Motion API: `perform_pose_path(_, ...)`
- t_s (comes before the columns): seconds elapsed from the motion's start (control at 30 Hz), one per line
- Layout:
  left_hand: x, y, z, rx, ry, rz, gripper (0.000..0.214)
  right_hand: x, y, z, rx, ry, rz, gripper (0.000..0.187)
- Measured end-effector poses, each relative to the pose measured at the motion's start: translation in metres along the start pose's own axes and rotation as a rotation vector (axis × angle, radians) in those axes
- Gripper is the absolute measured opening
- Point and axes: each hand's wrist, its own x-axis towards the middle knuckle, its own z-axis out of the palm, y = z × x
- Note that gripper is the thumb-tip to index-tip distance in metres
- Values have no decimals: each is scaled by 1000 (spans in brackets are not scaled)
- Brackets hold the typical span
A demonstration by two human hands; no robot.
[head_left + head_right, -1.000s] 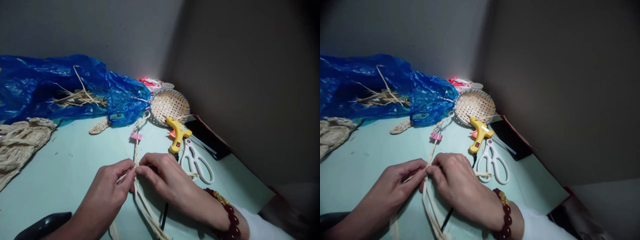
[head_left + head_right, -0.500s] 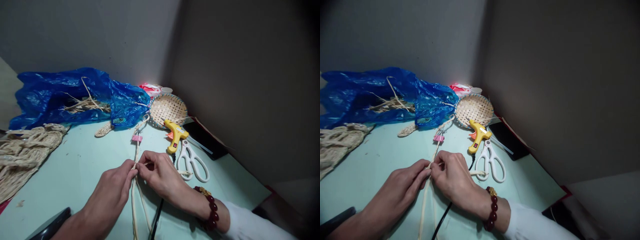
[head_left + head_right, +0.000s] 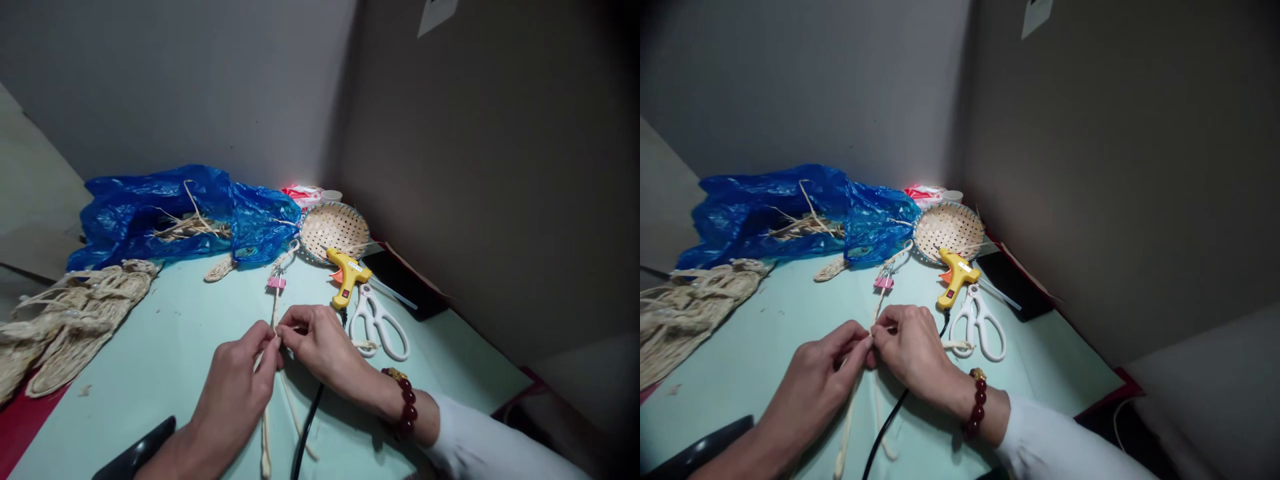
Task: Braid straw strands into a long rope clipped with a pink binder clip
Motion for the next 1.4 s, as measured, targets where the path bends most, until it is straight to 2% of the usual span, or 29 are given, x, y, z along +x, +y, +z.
perform_pose_path(0.17, -5, -7, 13, 482, 138, 435, 26, 3, 7, -2, 222, -23, 65, 14)
perform_pose_path(0.23, -5, -8, 15, 648, 163, 560, 30, 3, 6, -2, 332, -46, 98, 13)
perform_pose_path(0.4, -14, -6, 21, 975, 190, 698, 44, 3, 4, -2, 471, -74, 161, 11)
perform_pose_path(0.47, -20, -7, 23, 1012, 192, 719, 42, 4, 5, -3, 497, -76, 179, 10)
perform_pose_path(0.53, -24, -7, 20, 948, 203, 725, 31, 4, 5, -4, 528, -93, 185, 11)
perform_pose_path(0.6, -24, -5, 10, 769, 181, 689, 31, 4, 5, -6, 547, -108, 181, 12)
perform_pose_path(0.63, -21, -4, 3, 640, 138, 626, 32, 4, 5, -8, 553, -112, 177, 13)
perform_pose_path(0.67, -17, -2, -4, 487, 102, 549, 31, 4, 4, -9, 560, -114, 174, 14)
perform_pose_path(0.73, -3, 1, -17, 169, 78, 307, 32, 3, 3, -11, 568, -115, 167, 15)
perform_pose_path(0.8, 14, 2, -24, -148, -54, 15, 24, 3, 2, -12, 577, -119, 167, 17)
perform_pose_path(0.83, 22, 1, -24, -329, -200, -116, 23, 3, 2, -13, 585, -125, 168, 17)
perform_pose_path(0.87, 28, 0, -23, -507, -300, -195, 23, 3, 2, -13, 594, -135, 168, 18)
perform_pose_path(0.93, 36, -3, -19, -714, -401, -281, 21, 3, 1, -13, 597, -147, 161, 19)
perform_pose_path(1.07, 37, -6, -15, -753, -414, -246, 20, 5, 3, -13, 538, -153, 122, 15)
perform_pose_path(1.17, 35, -9, -14, -779, -473, -203, 17, 7, 8, -12, 494, -153, 83, 14)
perform_pose_path(1.27, 35, -13, -9, -825, -514, -264, 18, 7, 12, -11, 406, -155, 51, 14)
perform_pose_path(1.37, 34, -15, -4, -822, -503, -344, 21, 5, 14, -11, 261, -151, 41, 15)
perform_pose_path(1.4, 33, -14, -3, -778, -485, -333, 20, 4, 13, -11, 212, -147, 30, 15)
